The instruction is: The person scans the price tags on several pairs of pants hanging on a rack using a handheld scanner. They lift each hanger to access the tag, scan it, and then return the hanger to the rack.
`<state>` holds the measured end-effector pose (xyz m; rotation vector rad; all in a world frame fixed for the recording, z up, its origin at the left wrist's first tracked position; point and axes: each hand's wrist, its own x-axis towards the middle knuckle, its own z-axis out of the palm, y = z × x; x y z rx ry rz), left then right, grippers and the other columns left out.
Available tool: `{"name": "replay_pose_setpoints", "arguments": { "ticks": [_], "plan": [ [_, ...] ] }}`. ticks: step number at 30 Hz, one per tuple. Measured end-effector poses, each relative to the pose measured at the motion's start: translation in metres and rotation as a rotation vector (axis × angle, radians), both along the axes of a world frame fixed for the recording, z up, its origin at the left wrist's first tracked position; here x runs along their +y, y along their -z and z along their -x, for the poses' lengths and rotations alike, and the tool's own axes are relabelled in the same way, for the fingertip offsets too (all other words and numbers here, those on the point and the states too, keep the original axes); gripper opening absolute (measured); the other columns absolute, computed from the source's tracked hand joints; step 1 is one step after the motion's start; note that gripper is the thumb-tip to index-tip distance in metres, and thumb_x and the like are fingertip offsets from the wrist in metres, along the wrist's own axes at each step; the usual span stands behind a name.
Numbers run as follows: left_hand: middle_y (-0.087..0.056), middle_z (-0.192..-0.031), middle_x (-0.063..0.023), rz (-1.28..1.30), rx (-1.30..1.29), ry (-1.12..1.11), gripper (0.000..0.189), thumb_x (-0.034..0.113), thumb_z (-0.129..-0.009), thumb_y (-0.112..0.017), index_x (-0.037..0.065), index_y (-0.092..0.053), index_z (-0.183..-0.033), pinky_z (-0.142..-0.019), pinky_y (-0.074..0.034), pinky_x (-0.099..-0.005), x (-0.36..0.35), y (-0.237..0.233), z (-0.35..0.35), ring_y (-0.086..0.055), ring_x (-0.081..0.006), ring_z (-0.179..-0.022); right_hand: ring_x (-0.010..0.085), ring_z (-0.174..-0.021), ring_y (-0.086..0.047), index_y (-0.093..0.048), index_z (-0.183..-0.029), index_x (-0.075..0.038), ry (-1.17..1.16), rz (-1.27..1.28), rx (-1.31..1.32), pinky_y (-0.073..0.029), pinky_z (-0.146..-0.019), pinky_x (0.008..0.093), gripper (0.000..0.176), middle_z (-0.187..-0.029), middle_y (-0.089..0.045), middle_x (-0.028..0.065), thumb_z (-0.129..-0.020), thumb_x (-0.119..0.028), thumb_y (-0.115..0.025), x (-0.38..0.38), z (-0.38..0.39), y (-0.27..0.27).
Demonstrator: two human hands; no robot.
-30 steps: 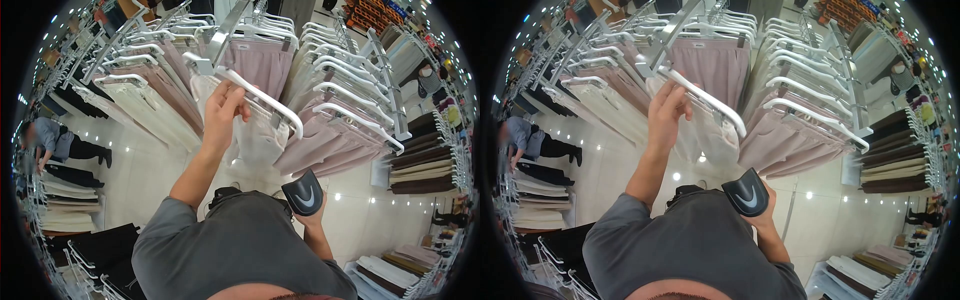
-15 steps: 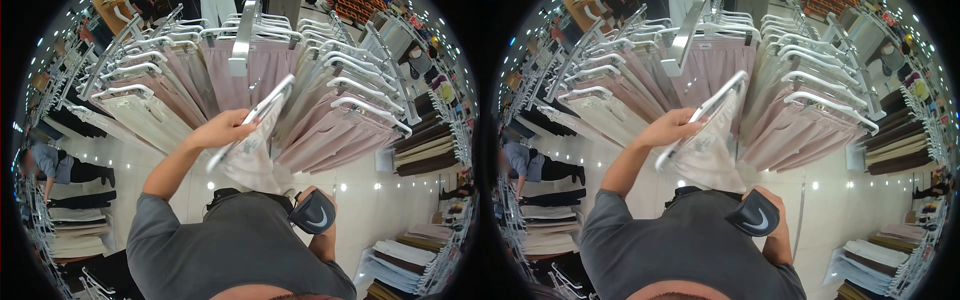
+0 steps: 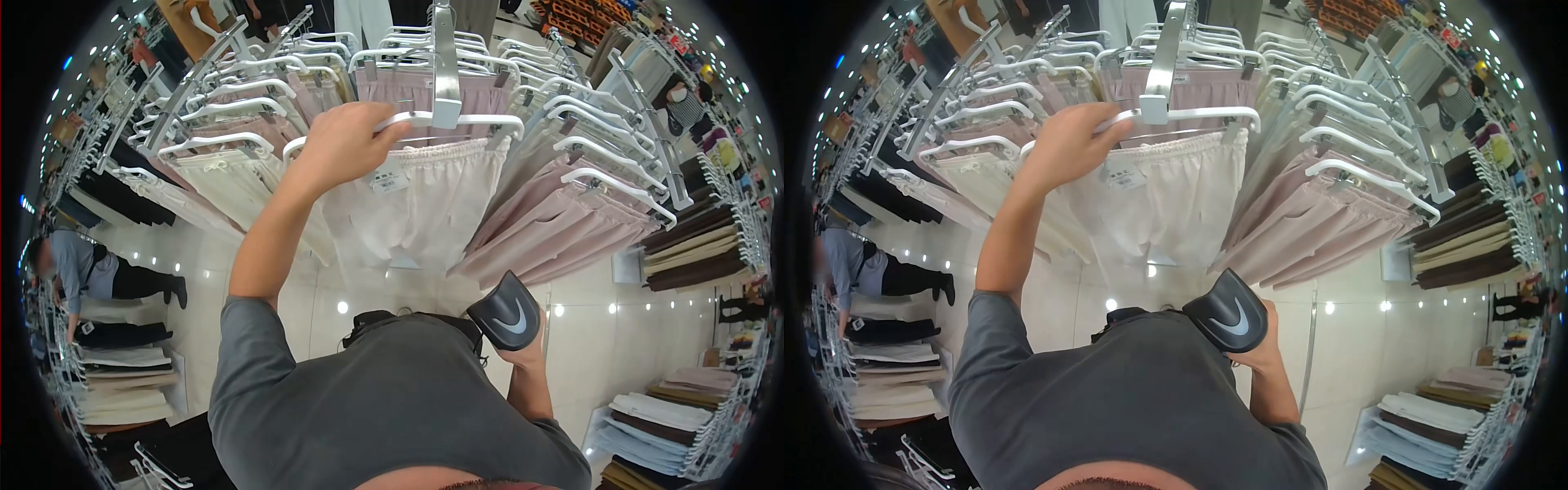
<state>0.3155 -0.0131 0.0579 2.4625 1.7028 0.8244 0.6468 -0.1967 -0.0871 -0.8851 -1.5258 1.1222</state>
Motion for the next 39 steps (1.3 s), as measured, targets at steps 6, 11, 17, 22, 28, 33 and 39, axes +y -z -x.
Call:
{"name": "replay_pose_setpoints", "arguments": {
  "ticks": [6,11,17,22,28,33,39],
  "plan": [
    [-0.071,-0.09,-0.0181,0.048,0.057,0.066,0.036,0.039,-0.095,-0.064,0.006,-0.073,-0.103,-0.077,-0.052,-0.0474,0.007,0.015,-0.02,-0.067,-0.0396,-0.09,0.0109,-0.073,-0.067,-0.068,-0.1,0.004,0.118,0.077,-0.145,-0.053,-0.069,0.0274,0.024,-0.082,-0.071,0.0058,-0.08,0.001,-0.08,0.01,0.027,-0.011],
    [-0.069,-0.092,-0.0159,-0.183,-0.029,0.083,0.021,0.022,-0.089,-0.071,0.005,-0.071,-0.1,-0.079,-0.051,-0.0445,-0.005,0.037,-0.015,-0.065,-0.0374,-0.089,0.0118,-0.06,-0.064,-0.067,-0.097,0.003,0.155,0.266,-0.217,-0.051,-0.057,0.0269,0.019,-0.073,-0.067,0.0033,-0.088,-0.009,-0.078,0.019,0.049,0.007],
    [-0.062,-0.095,-0.0121,-0.632,-0.443,-0.061,0.017,-0.003,-0.083,-0.066,0.002,-0.066,-0.099,-0.077,-0.051,-0.0378,-0.067,0.125,-0.005,-0.061,-0.0274,-0.087,0.014,-0.092,-0.064,-0.063,-0.116,0.003,0.135,0.273,-0.165,-0.051,-0.084,0.0294,0.035,-0.099,-0.071,0.0087,-0.087,-0.009,-0.078,0.034,0.066,0.016],
    [-0.064,-0.118,-0.0113,-0.02,-1.022,-0.197,0.025,0.0,-0.091,-0.067,-0.002,-0.064,-0.115,-0.079,-0.054,-0.0315,-0.057,0.208,-0.036,-0.064,-0.0187,-0.102,0.013,-0.089,-0.06,-0.059,-0.117,0.0,-0.115,0.512,-0.039,-0.048,-0.08,0.0286,0.027,-0.101,-0.064,0.0047,-0.094,-0.013,-0.068,0.043,0.062,0.015],
    [-0.067,-0.118,-0.0131,0.203,-1.251,-0.101,0.031,0.007,-0.094,-0.07,-0.004,-0.063,-0.122,-0.077,-0.057,-0.0302,-0.035,0.222,-0.049,-0.067,-0.0181,-0.104,0.0151,-0.096,-0.064,-0.059,-0.123,0.002,-0.262,0.53,0.062,-0.05,-0.085,0.0305,0.03,-0.106,-0.065,0.0061,-0.096,-0.01,-0.068,0.046,0.066,-0.008],
    [-0.073,-0.105,-0.0097,0.383,-1.348,-0.054,0.027,0.009,-0.095,-0.071,-0.003,-0.066,-0.118,-0.082,-0.057,-0.0293,-0.041,0.225,-0.053,-0.07,-0.0173,-0.097,0.0158,-0.086,-0.068,-0.064,-0.118,0.003,-0.254,0.516,0.119,-0.054,-0.083,0.0305,0.028,-0.097,-0.067,0.0071,-0.092,-0.004,-0.071,0.052,0.07,-0.01],
    [-0.075,-0.104,-0.0057,0.364,-1.306,-0.057,0.021,0.009,-0.097,-0.069,-0.001,-0.071,-0.115,-0.083,-0.054,-0.0253,-0.052,0.23,-0.058,-0.069,-0.0117,-0.096,0.0153,-0.08,-0.069,-0.065,-0.115,0.004,-0.224,0.53,0.147,-0.054,-0.074,0.028,0.026,-0.096,-0.068,0.0077,-0.09,-0.002,-0.071,0.05,0.075,-0.008]
  ]
}}
